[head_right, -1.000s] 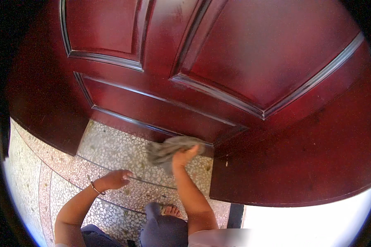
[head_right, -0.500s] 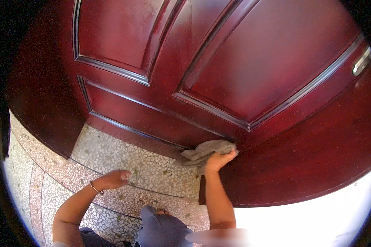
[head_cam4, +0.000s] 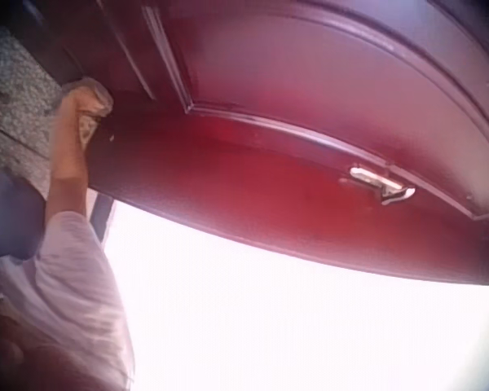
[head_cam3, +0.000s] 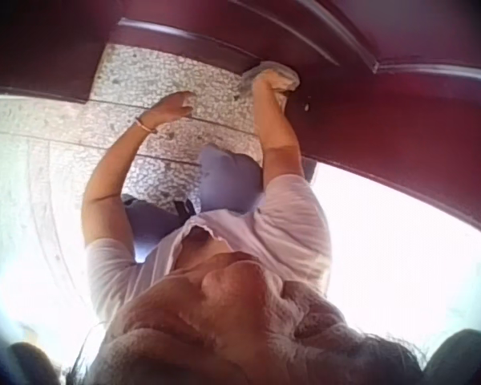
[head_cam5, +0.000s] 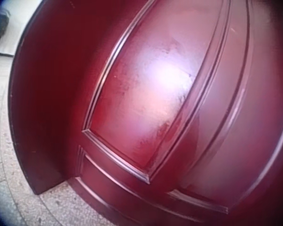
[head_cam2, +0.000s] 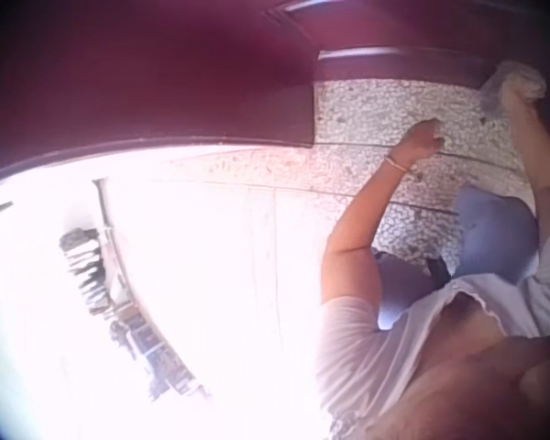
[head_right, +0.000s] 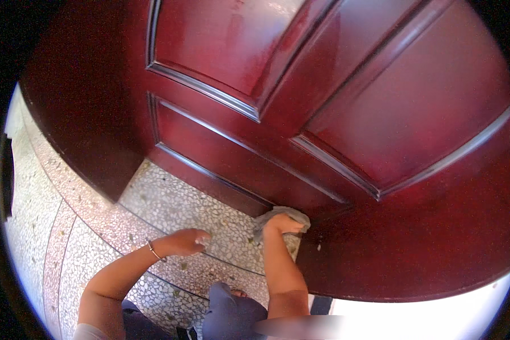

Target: The person wipes the kitchen counter with a cloth, walks to an entryway door, and wipes down the surfaces, handle, and edges of the door with the cloth.

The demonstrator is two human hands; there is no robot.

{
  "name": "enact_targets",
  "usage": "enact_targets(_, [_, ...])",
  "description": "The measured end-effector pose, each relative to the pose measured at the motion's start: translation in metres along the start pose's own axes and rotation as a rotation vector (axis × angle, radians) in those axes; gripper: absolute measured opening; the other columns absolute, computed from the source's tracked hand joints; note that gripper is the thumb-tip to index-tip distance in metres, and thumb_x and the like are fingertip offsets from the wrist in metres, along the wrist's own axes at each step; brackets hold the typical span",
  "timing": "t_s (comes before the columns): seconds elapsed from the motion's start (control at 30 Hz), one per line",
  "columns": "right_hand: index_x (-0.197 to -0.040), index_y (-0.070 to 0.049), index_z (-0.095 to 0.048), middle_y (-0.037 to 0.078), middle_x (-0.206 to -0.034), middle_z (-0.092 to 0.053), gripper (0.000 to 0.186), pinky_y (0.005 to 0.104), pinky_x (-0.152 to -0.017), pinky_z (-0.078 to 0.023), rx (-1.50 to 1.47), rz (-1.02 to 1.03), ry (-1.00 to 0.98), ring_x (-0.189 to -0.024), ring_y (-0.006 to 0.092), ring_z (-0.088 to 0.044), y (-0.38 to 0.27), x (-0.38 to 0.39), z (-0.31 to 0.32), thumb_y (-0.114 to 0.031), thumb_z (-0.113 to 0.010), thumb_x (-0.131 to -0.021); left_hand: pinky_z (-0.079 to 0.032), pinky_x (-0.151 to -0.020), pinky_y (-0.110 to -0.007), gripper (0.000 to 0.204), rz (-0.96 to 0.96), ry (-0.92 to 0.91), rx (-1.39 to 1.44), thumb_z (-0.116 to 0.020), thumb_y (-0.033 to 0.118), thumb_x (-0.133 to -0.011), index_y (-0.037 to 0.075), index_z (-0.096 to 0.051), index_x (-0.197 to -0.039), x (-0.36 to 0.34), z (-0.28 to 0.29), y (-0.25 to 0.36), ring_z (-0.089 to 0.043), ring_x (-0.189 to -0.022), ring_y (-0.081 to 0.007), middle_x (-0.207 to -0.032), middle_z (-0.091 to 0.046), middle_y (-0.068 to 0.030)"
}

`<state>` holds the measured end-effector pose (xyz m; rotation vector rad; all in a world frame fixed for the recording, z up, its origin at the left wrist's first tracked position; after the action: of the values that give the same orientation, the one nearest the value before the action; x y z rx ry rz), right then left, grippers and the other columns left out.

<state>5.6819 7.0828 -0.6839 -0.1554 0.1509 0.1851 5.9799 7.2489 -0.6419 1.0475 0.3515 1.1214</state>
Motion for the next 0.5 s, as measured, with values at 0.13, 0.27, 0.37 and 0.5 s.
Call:
enact_targets(0.13, [-0.117, 0.001, -0.027, 0.027, -0.114, -0.035, 0.053, 0.0448, -0.086, -0.043, -0.464, 0.404, -0.144, -0.102, 0.0392, -0.047, -0.016, 0.079, -0.042, -0.003, -0.059, -0.075, -0.043, -0.082, -0.041, 0.040, -0.011, -0.038, -0.032, -0.054, 0.025, -0.079, 0.005, -0.050, -0.114, 0.001, 0.012, 0.031, -0.055, -0.095, -0.0348, -0.100, -0.058, -0.0213])
enact_targets(0.27, [-0.126, 0.004, -0.023, 0.031, -0.122, -0.033, 0.062, 0.0465, -0.096, -0.035, -1.021, 0.667, -0.550, -0.112, 0.0423, -0.040, -0.005, 0.197, 0.037, -0.001, -0.057, -0.074, -0.043, -0.085, -0.042, 0.042, -0.019, 0.006, -0.129, -0.054, 0.025, -0.078, 0.009, -0.050, -0.117, 0.010, 0.000, 0.003, -0.055, -0.097, -0.0356, -0.102, -0.057, -0.0221])
enact_targets(0.37, [-0.130, 0.005, -0.022, 0.032, -0.125, -0.033, 0.067, 0.0452, -0.100, -0.030, -0.963, 0.973, -0.664, -0.117, 0.0430, -0.036, -0.003, 0.218, 0.043, -0.002, -0.056, -0.073, -0.042, -0.086, -0.041, 0.043, -0.064, 0.014, -0.092, -0.053, 0.025, -0.077, 0.009, -0.050, -0.117, 0.008, 0.002, 0.012, -0.055, -0.098, -0.0357, -0.102, -0.057, -0.0229])
enact_targets(0.5, [-0.132, 0.003, -0.028, 0.029, -0.126, -0.038, 0.064, 0.0403, -0.100, -0.031, -0.725, 1.366, -0.434, -0.119, 0.0410, -0.036, 0.014, 0.146, 0.030, -0.008, -0.054, -0.075, -0.042, -0.086, -0.041, 0.042, -0.048, 0.033, -0.133, -0.052, 0.024, -0.077, 0.006, -0.050, -0.116, 0.015, 0.025, 0.036, -0.054, -0.100, -0.0355, -0.104, -0.057, -0.0230])
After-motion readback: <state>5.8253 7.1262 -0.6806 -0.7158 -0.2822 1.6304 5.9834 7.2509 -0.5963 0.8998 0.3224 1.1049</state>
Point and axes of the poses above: each hand's wrist, its own x-axis away from the middle knuckle, its own z-axis out of the back of the hand, y = z × x, the point moved 3 cm from there along -x, towards the middle knuckle
